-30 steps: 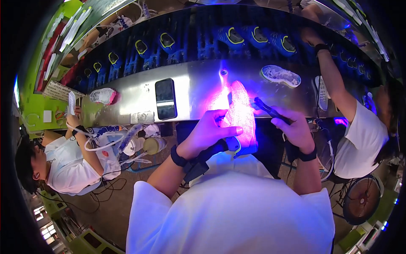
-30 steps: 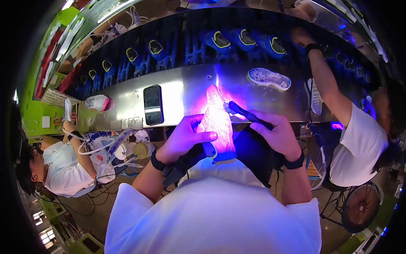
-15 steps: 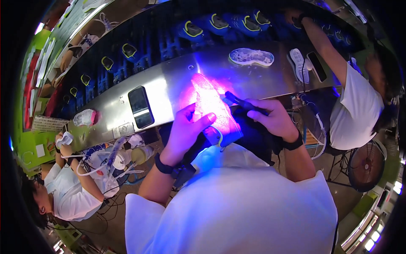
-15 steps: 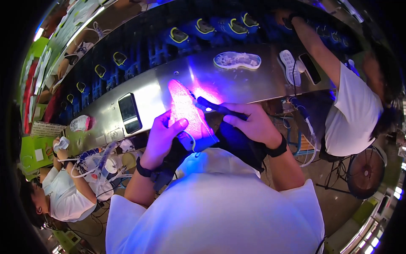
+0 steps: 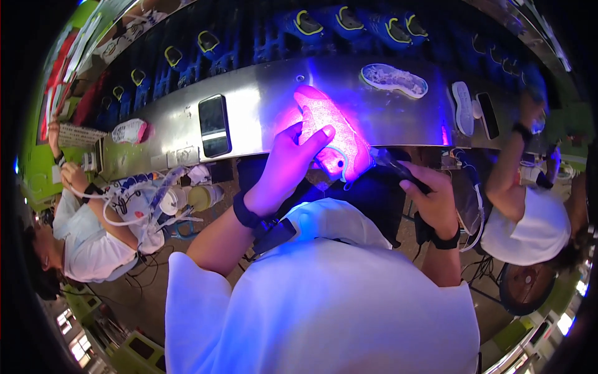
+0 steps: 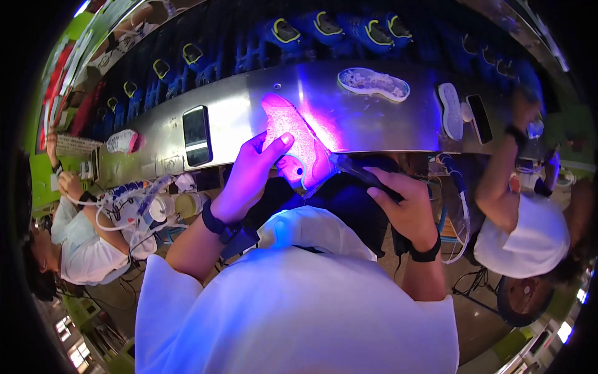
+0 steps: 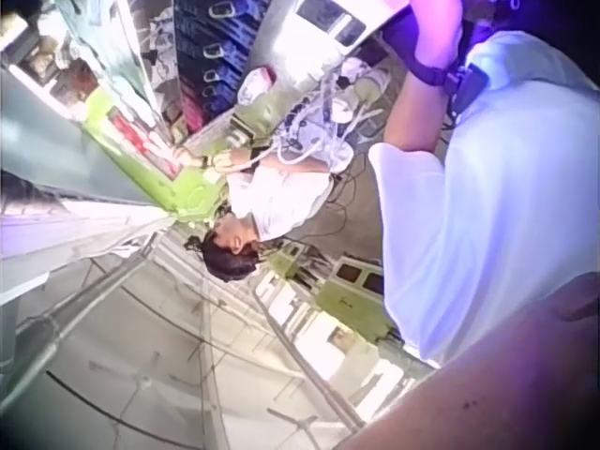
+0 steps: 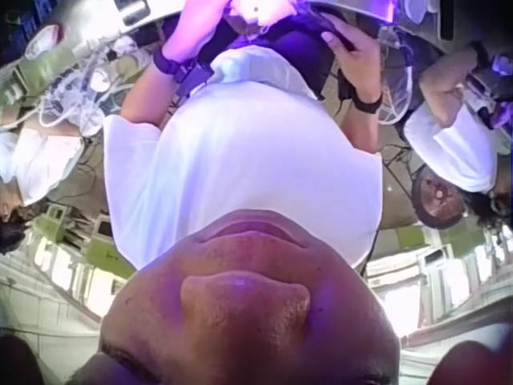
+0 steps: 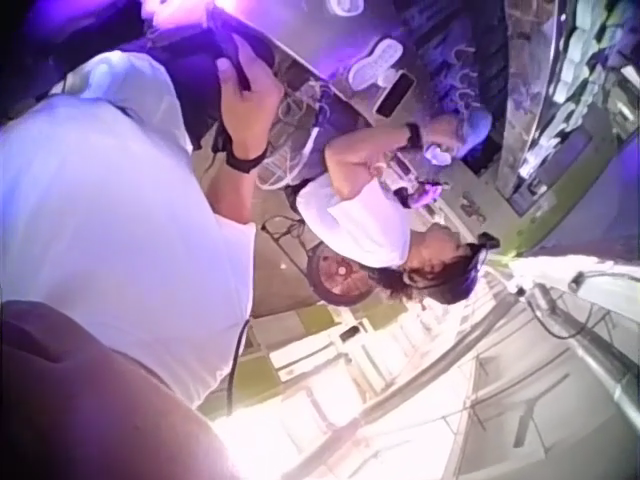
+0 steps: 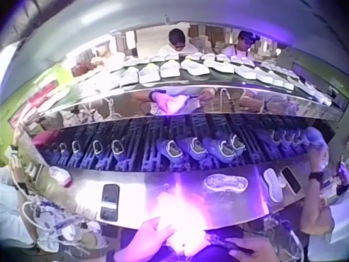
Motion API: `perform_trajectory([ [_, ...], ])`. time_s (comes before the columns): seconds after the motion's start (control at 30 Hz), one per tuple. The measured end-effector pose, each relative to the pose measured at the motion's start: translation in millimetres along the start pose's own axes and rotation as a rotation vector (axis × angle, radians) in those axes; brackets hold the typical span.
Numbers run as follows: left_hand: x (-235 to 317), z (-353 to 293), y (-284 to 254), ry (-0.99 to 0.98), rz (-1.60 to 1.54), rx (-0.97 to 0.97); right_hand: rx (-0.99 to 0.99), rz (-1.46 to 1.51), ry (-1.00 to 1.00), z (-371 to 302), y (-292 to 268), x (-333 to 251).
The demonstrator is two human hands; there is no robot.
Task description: Applying adhesive or primer to shoe components using a brush under a UV light.
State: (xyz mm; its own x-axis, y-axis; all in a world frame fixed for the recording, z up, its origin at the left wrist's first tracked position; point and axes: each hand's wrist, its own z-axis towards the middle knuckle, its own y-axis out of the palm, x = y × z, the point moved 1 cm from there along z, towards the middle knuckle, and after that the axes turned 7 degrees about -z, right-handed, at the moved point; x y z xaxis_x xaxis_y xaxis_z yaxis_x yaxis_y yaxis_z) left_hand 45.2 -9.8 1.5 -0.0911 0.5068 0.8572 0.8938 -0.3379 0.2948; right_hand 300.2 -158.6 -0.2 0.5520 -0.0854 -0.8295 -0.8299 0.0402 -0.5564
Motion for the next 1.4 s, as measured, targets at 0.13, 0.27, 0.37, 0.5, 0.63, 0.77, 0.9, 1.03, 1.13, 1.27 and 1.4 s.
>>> perform_trajectory([
  [0.13,-3,-2,-7,-0.148,-0.191,-0.047,0.051,-0.142,-0.063,14,-10,-18],
  [0.27,-3,-6,-9,-0.232,-0.308,-0.070,0.042,-0.252,-0.134,30,-19,-32],
  [0.37,-7,-8,-18,-0.273,-0.383,-0.083,0.001,-0.308,-0.142,43,-24,-43],
  [0.5,3,-20,-20,-0.314,-0.565,0.058,-0.023,-0.346,-0.194,58,-22,-61],
  [0.63,-10,-16,-37,-0.346,-0.733,-0.044,-0.050,-0.431,-0.227,67,-18,-71],
  [0.77,-10,-19,-39,-0.527,-0.858,-0.096,-0.056,-0.440,-0.255,72,-14,-75],
  [0.9,-15,-22,-47,-0.638,-0.953,-0.070,-0.059,-0.458,-0.298,76,-11,-79],
  [1.03,-16,-28,-51,-0.704,-1.093,-0.169,-0.034,-0.452,-0.334,73,-9,-85],
  [1.13,-31,-26,-60,-0.678,-1.110,-0.254,-0.026,-0.476,-0.353,75,-7,-84],
  [1.27,-21,-32,-59,-0.778,-1.249,-0.189,-0.009,-0.441,-0.323,73,-1,-87],
  [1.4,-20,-34,-59,-0.990,-1.420,-0.181,0.004,-0.369,-0.339,76,5,-81],
])
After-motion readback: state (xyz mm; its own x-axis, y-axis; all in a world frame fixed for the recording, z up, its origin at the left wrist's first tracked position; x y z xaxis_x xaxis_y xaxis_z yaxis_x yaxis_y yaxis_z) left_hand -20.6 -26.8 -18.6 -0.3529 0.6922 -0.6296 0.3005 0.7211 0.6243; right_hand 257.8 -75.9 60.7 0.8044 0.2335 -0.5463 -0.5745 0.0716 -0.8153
